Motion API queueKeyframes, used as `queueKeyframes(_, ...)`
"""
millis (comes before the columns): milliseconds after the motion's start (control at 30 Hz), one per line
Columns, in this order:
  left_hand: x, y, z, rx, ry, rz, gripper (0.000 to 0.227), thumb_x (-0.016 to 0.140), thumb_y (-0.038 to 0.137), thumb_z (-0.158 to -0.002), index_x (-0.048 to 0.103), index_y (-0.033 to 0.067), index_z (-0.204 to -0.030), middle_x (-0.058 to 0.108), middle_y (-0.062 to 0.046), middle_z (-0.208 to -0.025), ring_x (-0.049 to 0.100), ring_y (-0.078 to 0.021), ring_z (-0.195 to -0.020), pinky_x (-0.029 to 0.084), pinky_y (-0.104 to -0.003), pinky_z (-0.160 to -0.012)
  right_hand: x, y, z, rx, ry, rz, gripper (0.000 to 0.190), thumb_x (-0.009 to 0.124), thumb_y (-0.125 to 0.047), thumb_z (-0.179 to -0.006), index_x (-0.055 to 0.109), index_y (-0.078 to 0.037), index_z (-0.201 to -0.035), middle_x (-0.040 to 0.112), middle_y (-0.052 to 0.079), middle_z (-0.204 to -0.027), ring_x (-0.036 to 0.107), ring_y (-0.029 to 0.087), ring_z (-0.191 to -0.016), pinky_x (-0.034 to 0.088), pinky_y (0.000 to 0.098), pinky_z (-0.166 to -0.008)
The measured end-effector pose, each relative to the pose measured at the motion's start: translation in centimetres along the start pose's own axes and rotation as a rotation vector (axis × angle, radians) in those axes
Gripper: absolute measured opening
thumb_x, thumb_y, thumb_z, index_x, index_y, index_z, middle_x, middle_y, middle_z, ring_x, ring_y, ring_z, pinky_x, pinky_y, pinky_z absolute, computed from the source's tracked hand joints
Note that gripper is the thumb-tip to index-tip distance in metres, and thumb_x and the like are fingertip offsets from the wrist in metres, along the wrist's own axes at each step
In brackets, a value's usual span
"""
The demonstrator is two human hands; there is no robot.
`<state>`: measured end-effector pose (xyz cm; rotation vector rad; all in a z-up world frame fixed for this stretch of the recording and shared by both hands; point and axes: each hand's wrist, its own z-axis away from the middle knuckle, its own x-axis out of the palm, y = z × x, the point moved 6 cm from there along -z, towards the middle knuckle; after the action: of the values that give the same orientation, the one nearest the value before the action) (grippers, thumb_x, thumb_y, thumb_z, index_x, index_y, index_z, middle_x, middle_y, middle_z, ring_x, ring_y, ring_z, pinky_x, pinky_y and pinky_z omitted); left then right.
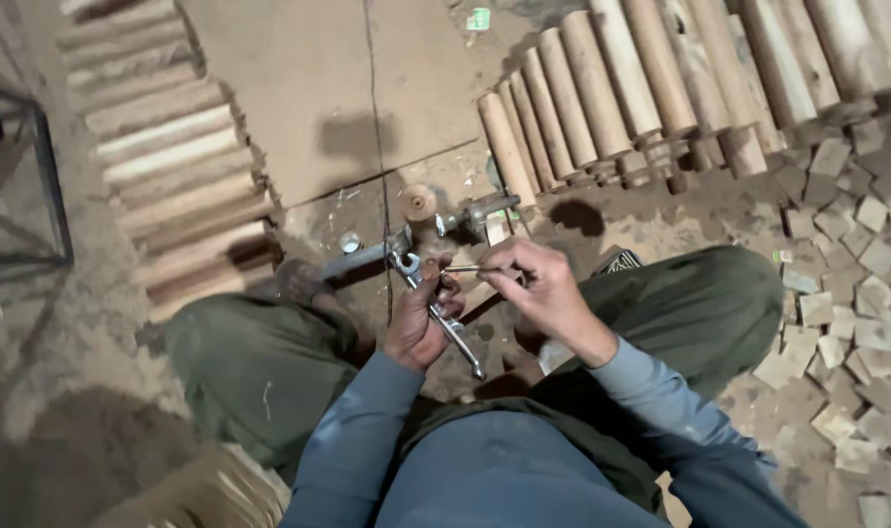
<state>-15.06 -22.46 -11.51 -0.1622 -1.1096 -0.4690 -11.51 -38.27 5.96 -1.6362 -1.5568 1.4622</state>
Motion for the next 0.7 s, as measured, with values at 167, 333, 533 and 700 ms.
queueKeyframes(167, 1.0, 1.1, 0.8, 0.135, 0.067, -0.221, 0.03, 0.071, 0.023, -0.098, 0.065, -0.0025, -0.113, 0.059, -0.003, -0.081, 0.047, -0.0082, -0.065, 0.038, -0.024, -0.055, 2.3, 0.1, 0.2, -0.088, -0.058, 0.078, 0.017, 0.074, 0.01, -0.088, 0.068, 0.0, -0.1, 0.071, 0.011, -0.1, 0.072, 0.026, -0.093, 0.057, 0.0332, -0.079)
queueKeyframes(333, 1.5, 1.1, 0.7, 0.169, 0.108, -0.323, 0.034, 0.073, 0.027, -0.096, 0.069, -0.0043, -0.11, 0.057, -0.003, -0.077, 0.045, -0.0079, -0.061, 0.037, -0.023, -0.052, 2.3, 0.2, 0.0, -0.146, -0.09, 0.201, 0.023, 0.071, 0.012, -0.086, 0.069, -0.001, -0.104, 0.069, 0.013, -0.101, 0.071, 0.029, -0.092, 0.056, 0.0356, -0.077)
queueKeyframes(533, 1.2, 1.7, 0.8, 0.228, 0.149, -0.423, 0.035, 0.075, 0.028, -0.095, 0.07, -0.0051, -0.107, 0.053, -0.002, -0.076, 0.044, -0.0078, -0.06, 0.034, -0.023, -0.05, 3.0, -0.1, -0.1, -0.231, -0.135, 0.289, 0.025, 0.072, 0.01, -0.085, 0.069, 0.0, -0.107, 0.068, 0.015, -0.103, 0.069, 0.033, -0.093, 0.056, 0.0382, -0.078)
queueKeyframes(700, 0.6, 1.8, 0.4, 0.26, 0.216, -0.443, 0.035, 0.078, 0.03, -0.091, 0.071, -0.0021, -0.103, 0.055, -0.002, -0.076, 0.044, -0.0072, -0.06, 0.034, -0.023, -0.049, 3.0, 1.4, 0.6, -0.185, -0.135, 0.253, 0.022, 0.071, 0.01, -0.086, 0.068, 0.0, -0.105, 0.069, 0.014, -0.101, 0.069, 0.032, -0.091, 0.057, 0.0383, -0.076)
